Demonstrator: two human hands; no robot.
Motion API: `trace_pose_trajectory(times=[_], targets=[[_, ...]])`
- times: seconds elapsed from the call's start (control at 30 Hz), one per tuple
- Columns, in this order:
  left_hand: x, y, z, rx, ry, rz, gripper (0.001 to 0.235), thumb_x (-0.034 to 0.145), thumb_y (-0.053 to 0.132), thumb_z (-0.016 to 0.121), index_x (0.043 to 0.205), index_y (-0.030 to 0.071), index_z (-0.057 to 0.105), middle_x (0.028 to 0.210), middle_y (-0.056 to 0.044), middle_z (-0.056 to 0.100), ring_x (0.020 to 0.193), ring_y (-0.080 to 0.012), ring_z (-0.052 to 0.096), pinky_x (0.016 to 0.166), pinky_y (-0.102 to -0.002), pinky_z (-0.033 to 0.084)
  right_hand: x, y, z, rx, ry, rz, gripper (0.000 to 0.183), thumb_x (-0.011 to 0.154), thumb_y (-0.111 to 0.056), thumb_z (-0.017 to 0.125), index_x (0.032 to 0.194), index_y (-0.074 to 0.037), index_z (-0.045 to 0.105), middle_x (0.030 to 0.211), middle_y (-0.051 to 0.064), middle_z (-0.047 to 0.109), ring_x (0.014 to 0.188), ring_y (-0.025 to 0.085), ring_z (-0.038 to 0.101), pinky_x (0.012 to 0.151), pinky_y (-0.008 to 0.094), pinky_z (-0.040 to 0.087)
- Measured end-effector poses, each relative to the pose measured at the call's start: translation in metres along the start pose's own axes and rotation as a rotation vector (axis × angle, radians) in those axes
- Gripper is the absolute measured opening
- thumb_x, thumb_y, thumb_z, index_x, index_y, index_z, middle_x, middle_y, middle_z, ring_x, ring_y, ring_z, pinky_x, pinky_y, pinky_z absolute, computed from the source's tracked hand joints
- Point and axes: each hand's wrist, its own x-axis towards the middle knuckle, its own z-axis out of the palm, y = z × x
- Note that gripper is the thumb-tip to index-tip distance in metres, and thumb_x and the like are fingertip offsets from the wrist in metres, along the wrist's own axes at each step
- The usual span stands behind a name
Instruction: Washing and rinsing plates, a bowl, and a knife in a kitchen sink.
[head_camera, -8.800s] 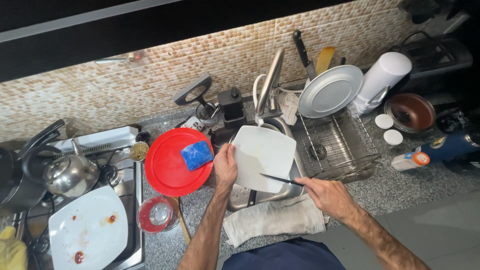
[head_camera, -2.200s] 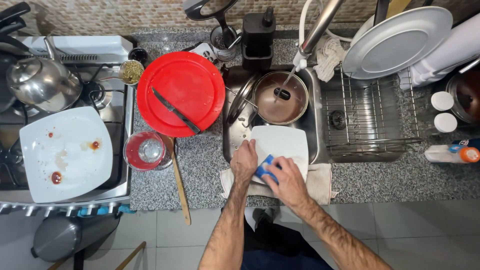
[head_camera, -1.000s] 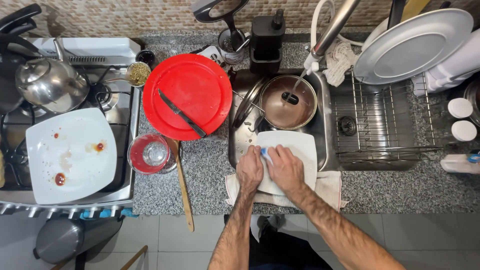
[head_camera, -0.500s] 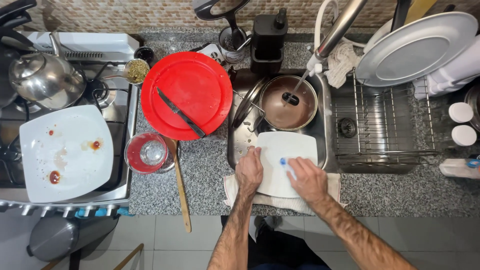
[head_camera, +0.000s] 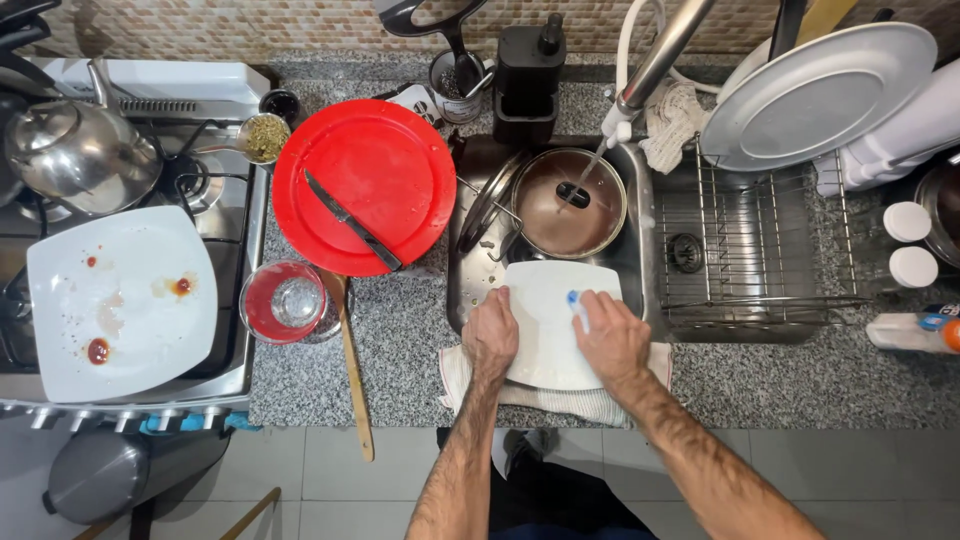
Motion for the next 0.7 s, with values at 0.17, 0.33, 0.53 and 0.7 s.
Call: trace_pose_trajectory(times=[0.17, 0.33, 0.53, 0.7], targets=[[0.002, -0.01, 0.006, 0.014, -0.014, -0.054, 0.05, 0.107, 0.042, 0.036, 0.104, 0.005, 0.07, 0.097, -0.029, 0.071, 0.095, -0.0514, 0.065, 0.086, -0.061, 0.047, -0.001, -0.072, 0.003, 0.059, 0.063, -0.012, 0.028, 0.08, -0.019, 0.081, 0.1, -0.007, 0.066, 0.087, 0.008, 0.071, 0.073, 0.022, 0.07, 0.059, 0.035, 0.059], [0.005, 0.0, 0.004, -0.043, -0.015, -0.033, 0.051, 0.109, 0.039, 0.034, 0.106, 0.003, 0.071, 0.099, -0.029, 0.071, 0.097, -0.0511, 0.065, 0.086, -0.059, 0.049, -0.034, -0.022, 0.006, 0.001, -0.006, 0.011, 0.022, 0.086, -0.021, 0.079, 0.1, -0.009, 0.068, 0.085, 0.008, 0.072, 0.067, 0.019, 0.069, 0.05, 0.034, 0.057], [0.006, -0.001, 0.006, 0.053, -0.074, -0.046, 0.052, 0.109, 0.039, 0.033, 0.106, 0.002, 0.07, 0.095, -0.027, 0.073, 0.094, -0.0449, 0.071, 0.086, -0.055, 0.052, 0.023, -0.016, 0.022, -0.068, 0.057, -0.017, 0.024, 0.086, -0.019, 0.078, 0.105, -0.007, 0.068, 0.088, 0.008, 0.072, 0.068, 0.016, 0.068, 0.05, 0.028, 0.057], [0.002, 0.004, 0.001, 0.042, -0.114, -0.099, 0.05, 0.109, 0.039, 0.035, 0.104, 0.003, 0.069, 0.096, -0.027, 0.072, 0.094, -0.0455, 0.07, 0.085, -0.056, 0.051, -0.021, -0.05, 0.009, 0.075, -0.01, -0.044, 0.021, 0.084, -0.017, 0.08, 0.099, -0.008, 0.067, 0.083, 0.007, 0.071, 0.066, 0.016, 0.069, 0.051, 0.03, 0.058]])
